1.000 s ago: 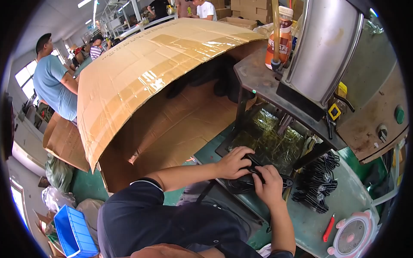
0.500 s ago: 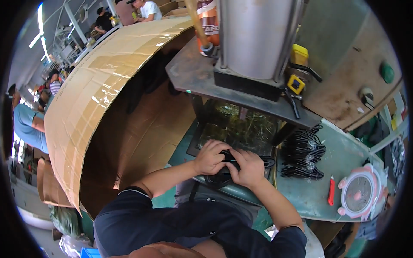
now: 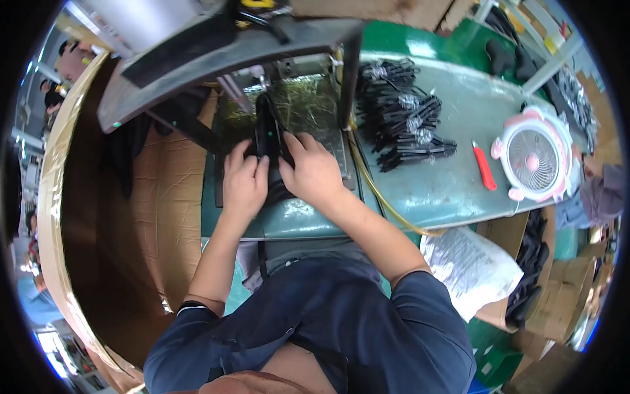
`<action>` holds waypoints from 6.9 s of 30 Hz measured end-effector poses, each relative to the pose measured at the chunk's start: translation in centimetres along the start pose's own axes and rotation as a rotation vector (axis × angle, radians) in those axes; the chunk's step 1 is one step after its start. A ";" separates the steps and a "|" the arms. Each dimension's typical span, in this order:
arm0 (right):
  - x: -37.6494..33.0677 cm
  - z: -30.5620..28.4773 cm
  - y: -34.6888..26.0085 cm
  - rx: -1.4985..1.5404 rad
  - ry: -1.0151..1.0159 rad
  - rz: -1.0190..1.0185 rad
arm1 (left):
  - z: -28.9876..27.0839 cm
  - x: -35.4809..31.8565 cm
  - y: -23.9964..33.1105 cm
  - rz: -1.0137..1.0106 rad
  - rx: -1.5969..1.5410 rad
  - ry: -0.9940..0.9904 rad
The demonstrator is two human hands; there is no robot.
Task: Assemble bicycle saddles by fitting the metal frame rails into the seat base and securing them using a press machine.
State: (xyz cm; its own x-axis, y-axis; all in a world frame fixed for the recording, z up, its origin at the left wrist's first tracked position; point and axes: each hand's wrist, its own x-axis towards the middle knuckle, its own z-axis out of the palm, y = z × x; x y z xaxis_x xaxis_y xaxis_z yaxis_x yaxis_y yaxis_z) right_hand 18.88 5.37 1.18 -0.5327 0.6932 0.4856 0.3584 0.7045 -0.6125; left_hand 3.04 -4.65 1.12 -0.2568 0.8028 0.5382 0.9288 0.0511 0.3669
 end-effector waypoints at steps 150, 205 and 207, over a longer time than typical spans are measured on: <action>0.6 9.4 -5.9 0.435 -0.246 -0.387 | -38.2 -14.4 -40.6 -0.456 0.613 0.272; -2.5 -5.1 1.2 -0.008 -0.019 -0.316 | -21.1 -9.8 -33.1 -1.356 -0.236 0.056; -2.9 -7.3 3.7 -0.018 0.044 -0.238 | -23.0 -15.4 -36.7 -1.479 -0.387 0.028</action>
State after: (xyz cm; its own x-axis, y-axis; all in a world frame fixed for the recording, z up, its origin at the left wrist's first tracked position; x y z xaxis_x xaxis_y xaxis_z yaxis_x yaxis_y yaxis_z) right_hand 27.31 7.07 2.08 -0.5698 0.5127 0.6422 0.2408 0.8514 -0.4660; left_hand -33.22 -32.53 -3.17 -0.8706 0.1620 -0.4646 -0.2799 0.6136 0.7384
